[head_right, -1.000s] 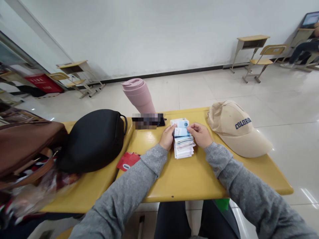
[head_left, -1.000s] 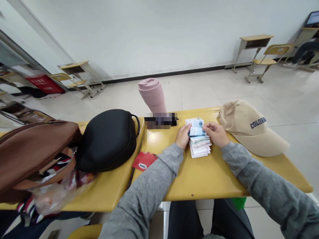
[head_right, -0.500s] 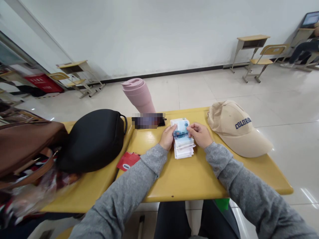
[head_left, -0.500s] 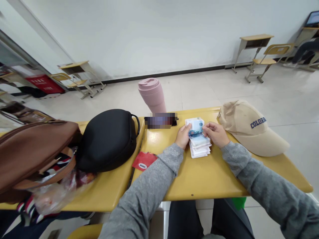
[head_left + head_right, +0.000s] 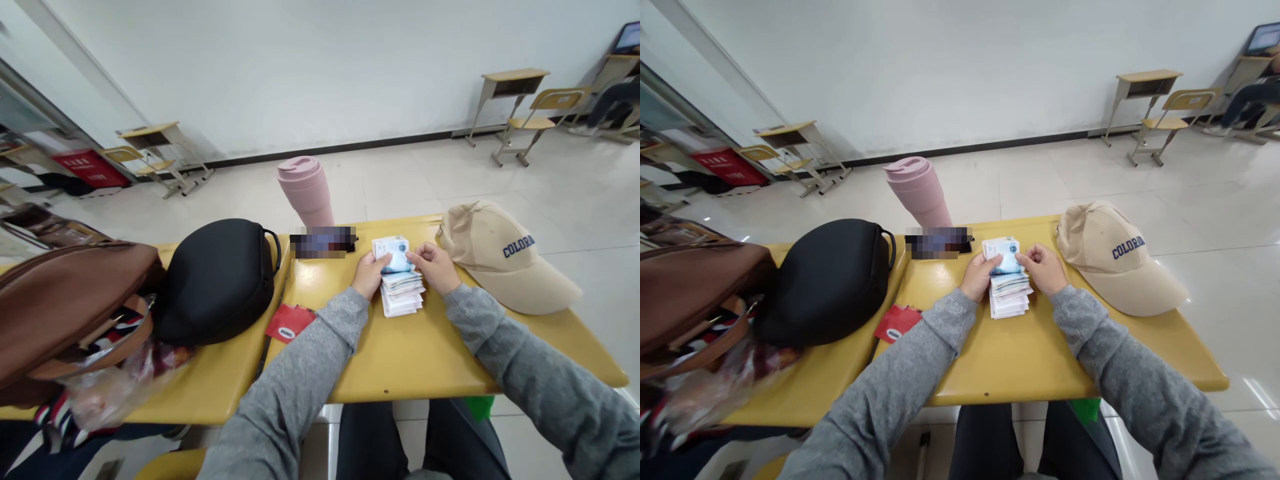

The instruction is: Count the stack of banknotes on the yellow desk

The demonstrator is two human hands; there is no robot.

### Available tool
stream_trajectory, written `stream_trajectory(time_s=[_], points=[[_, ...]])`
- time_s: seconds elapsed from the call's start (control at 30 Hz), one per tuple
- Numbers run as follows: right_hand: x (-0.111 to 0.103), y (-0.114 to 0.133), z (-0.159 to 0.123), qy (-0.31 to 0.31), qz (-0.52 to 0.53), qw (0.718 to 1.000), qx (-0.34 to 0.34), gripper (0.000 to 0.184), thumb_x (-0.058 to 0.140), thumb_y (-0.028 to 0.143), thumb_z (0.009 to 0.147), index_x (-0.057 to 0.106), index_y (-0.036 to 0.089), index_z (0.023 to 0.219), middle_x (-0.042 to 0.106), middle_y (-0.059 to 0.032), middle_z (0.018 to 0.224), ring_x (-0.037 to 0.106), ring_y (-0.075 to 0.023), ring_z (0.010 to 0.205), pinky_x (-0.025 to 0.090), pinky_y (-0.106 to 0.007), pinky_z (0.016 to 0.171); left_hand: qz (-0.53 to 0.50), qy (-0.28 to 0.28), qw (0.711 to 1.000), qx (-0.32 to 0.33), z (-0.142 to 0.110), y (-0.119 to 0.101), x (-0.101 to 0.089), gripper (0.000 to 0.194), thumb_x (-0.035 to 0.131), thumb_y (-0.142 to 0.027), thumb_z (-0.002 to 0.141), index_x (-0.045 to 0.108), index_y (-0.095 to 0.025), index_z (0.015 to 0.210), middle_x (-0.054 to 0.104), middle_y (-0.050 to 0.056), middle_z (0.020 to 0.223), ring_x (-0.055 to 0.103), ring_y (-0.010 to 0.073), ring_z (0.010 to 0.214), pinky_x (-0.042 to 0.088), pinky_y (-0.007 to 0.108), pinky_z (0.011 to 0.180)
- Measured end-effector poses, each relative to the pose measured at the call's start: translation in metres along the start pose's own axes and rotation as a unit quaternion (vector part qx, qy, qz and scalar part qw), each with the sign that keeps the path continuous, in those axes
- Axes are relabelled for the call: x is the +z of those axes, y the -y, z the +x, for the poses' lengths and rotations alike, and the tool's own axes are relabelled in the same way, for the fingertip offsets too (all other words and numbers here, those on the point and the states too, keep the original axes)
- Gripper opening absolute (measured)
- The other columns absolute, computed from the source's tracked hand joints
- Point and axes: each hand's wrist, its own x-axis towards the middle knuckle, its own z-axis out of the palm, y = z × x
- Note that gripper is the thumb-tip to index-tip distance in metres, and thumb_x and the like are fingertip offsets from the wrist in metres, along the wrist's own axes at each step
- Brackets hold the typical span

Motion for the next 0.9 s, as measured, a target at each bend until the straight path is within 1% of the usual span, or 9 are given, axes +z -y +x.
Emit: stream_trajectory(time_s=[0.13,0.3,0.53,0.77,0.9], points=[[0.0,-0.004,0.001,0.02,-0.016,1.0,-0.012,0.036,0.064,0.048,0.071,0.049,0.018,0.061,0.047,0.0035,0.052,0.04,-0.0098,0.05,0.03,-0.024,0.049,-0.002,0.002,1.0,-0.001,-0.001,0.0,0.0,0.036,0.078,-0.032,0.056,0.067,-0.014,0.086,0.071,0.007,0.086,0.063,0.0182,0.076,0.047,0.035,0.08],[0.0,-0.007,0.002,0.025,-0.019,0.999,-0.017,0.037,0.064,0.05,0.072,0.048,0.018,0.06,0.043,0.0043,0.051,0.036,-0.0091,0.05,0.028,-0.024,0.048,-0.002,0.005,1.0,0.0,-0.002,-0.001,0.001,0.035,0.078,-0.032,0.057,0.067,-0.014,0.085,0.071,0.006,0.085,0.063,0.0175,0.076,0.047,0.034,0.08],[-0.001,-0.009,0.002,0.017,-0.018,0.999,-0.025,0.039,0.064,0.051,0.071,0.048,0.018,0.058,0.042,0.0045,0.051,0.035,-0.0092,0.05,0.028,-0.024,0.048,-0.01,-0.014,1.0,0.008,0.002,0.001,-0.001,0.039,0.075,-0.042,0.06,0.066,-0.013,0.084,0.07,0.005,0.079,0.062,0.0163,0.073,0.046,0.031,0.077],[-0.001,-0.001,0.0,0.022,-0.013,0.999,-0.044,0.04,0.065,0.051,0.07,0.047,0.019,0.056,0.041,0.0045,0.049,0.034,-0.0095,0.049,0.028,-0.024,0.047,-0.014,-0.036,0.999,0.012,0.005,0.003,-0.003,0.041,0.072,-0.048,0.062,0.066,-0.014,0.083,0.069,0.004,0.076,0.062,0.0169,0.075,0.045,0.03,0.076],[0.001,0.006,-0.004,0.031,0.01,0.998,-0.058,0.037,0.066,0.047,0.071,0.048,0.018,0.057,0.041,0.0046,0.05,0.035,-0.0089,0.049,0.028,-0.024,0.048,-0.01,-0.041,0.999,0.012,0.003,0.001,-0.002,0.04,0.072,-0.049,0.062,0.066,-0.014,0.081,0.069,0.004,0.076,0.063,0.0176,0.077,0.045,0.03,0.077]])
